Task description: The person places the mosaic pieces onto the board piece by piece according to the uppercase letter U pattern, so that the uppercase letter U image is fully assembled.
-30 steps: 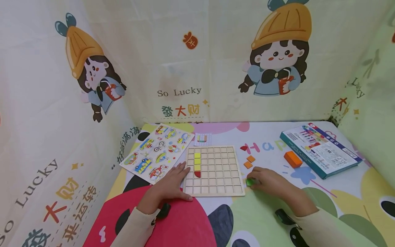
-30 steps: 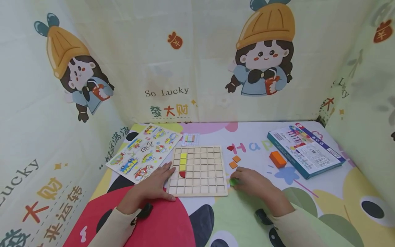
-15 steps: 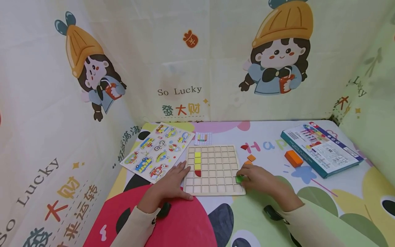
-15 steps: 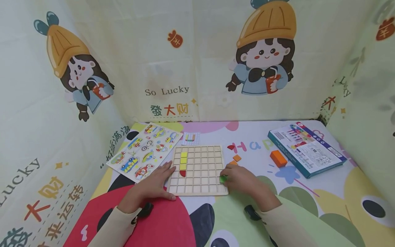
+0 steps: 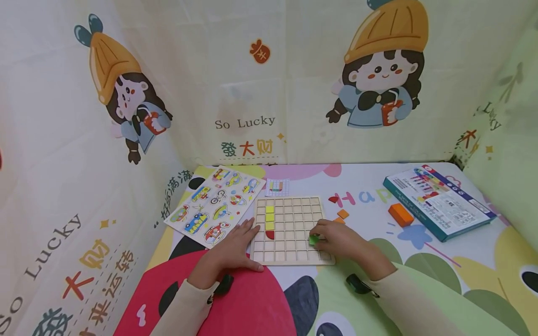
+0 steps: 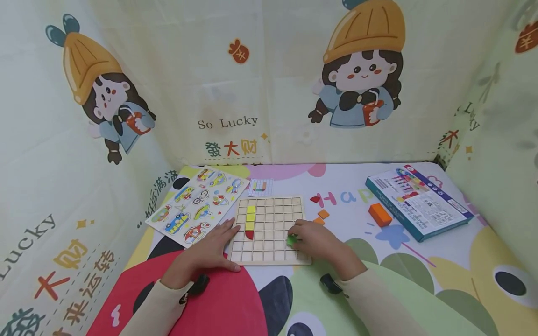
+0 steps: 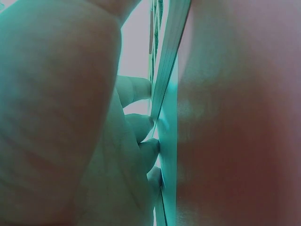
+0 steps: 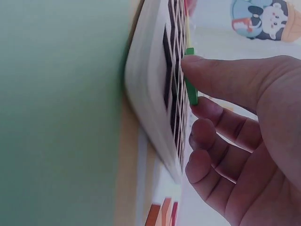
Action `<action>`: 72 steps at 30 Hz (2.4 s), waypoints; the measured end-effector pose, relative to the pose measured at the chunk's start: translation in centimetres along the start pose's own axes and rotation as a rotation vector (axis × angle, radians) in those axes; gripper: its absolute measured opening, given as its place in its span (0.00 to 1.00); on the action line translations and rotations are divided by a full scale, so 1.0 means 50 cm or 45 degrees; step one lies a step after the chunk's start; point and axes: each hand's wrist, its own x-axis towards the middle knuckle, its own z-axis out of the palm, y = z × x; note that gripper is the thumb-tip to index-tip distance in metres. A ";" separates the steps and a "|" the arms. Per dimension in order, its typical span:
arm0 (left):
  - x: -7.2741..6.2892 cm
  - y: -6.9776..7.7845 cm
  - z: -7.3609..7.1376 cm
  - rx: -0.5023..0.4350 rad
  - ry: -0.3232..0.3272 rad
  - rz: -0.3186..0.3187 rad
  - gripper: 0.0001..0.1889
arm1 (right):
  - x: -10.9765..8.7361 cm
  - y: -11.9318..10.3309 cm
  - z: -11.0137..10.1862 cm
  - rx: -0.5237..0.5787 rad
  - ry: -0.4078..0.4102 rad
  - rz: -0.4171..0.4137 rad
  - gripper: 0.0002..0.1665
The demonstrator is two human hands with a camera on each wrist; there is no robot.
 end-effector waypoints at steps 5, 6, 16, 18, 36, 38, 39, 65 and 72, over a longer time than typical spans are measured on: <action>0.000 0.001 -0.001 0.003 -0.001 0.001 0.63 | 0.017 -0.014 0.000 -0.010 -0.008 0.014 0.16; 0.000 0.001 0.000 0.004 -0.001 0.001 0.63 | 0.021 -0.018 0.001 -0.013 -0.010 0.022 0.16; -0.001 0.000 -0.002 0.000 -0.001 -0.001 0.63 | 0.061 -0.046 0.015 -0.034 -0.030 0.129 0.16; -0.001 0.000 -0.001 0.005 -0.003 -0.001 0.63 | 0.068 -0.049 0.018 -0.043 -0.032 0.144 0.15; -0.001 0.000 -0.001 -0.009 -0.011 -0.015 0.63 | 0.116 -0.074 0.037 -0.056 -0.018 0.150 0.14; -0.001 -0.001 -0.001 -0.012 -0.013 -0.010 0.64 | 0.120 -0.079 0.039 -0.052 -0.023 0.147 0.14; -0.001 -0.001 -0.001 -0.011 -0.016 -0.010 0.64 | 0.123 -0.081 0.040 -0.053 -0.028 0.151 0.14; 0.004 -0.006 0.002 0.018 -0.021 -0.018 0.64 | 0.155 -0.099 0.051 -0.051 -0.081 0.131 0.15; 0.004 -0.005 0.003 0.010 -0.015 -0.023 0.64 | 0.158 -0.103 0.051 -0.046 -0.097 0.133 0.15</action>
